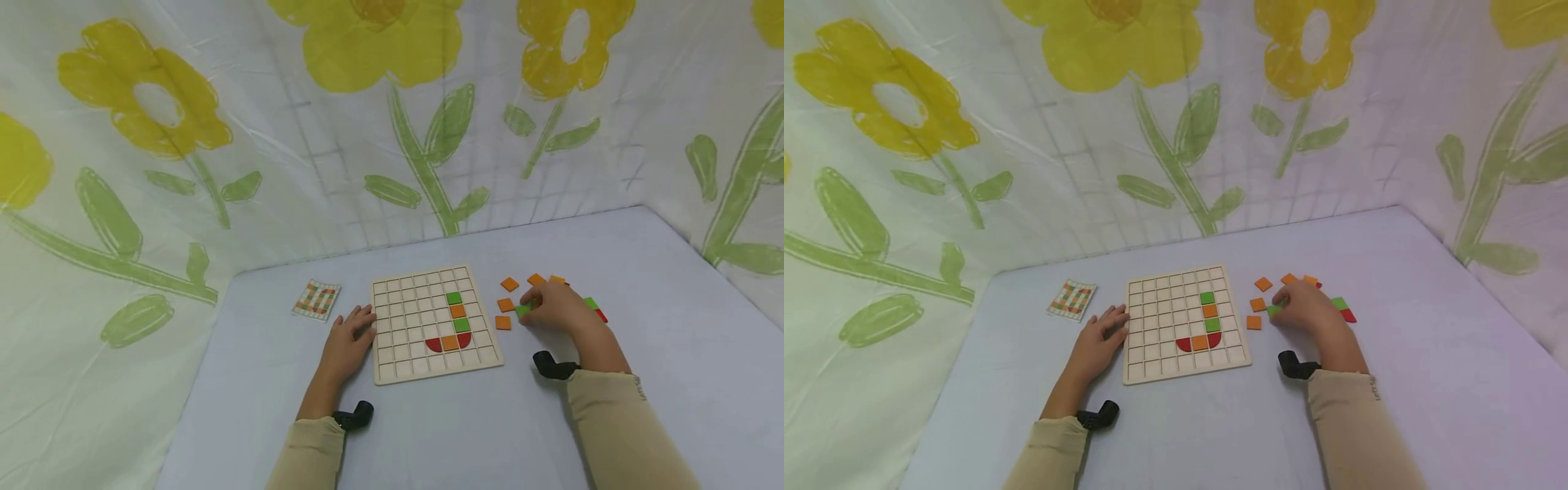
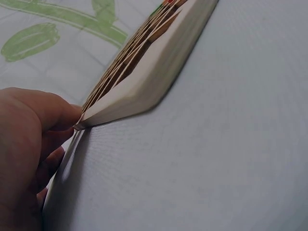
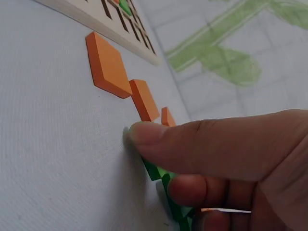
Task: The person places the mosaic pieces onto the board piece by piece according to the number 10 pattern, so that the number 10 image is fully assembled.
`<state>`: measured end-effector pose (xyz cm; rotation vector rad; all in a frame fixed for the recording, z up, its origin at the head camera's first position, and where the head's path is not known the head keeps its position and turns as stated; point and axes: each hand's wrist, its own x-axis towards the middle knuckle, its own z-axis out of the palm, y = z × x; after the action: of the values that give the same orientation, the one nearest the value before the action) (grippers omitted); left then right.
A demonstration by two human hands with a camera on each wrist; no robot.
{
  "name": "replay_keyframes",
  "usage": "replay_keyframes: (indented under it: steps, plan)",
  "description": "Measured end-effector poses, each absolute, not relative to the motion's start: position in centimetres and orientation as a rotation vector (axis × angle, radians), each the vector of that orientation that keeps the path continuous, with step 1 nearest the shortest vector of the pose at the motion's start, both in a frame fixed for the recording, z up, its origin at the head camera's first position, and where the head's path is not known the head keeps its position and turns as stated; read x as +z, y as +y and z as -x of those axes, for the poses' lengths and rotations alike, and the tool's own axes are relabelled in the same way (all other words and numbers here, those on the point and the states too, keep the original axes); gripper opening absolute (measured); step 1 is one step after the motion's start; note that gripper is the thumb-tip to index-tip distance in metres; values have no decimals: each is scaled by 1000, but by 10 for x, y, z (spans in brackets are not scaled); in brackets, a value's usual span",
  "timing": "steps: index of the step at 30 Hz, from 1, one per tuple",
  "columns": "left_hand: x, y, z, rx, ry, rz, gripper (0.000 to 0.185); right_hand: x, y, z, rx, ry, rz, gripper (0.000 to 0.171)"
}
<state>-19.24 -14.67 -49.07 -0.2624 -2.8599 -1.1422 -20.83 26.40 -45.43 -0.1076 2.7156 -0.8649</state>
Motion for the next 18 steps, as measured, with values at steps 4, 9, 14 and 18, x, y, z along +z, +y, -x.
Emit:
replay_keyframes:
  steps: [4,9,14,18]
  plan:
    - [-491,-147,193,-1139,-2855,266,32,-458,266,211,-858,2699,124,42]
    - [-493,-147,192,-1152,-2844,279,32,-456,266,213,-817,2742,164,39]
    - [-494,-148,193,-1143,-2864,288,33,-450,251,208,-831,2797,173,40]
    - [-494,-148,194,-1149,-2853,294,33,-443,209,205,-929,2765,294,35]
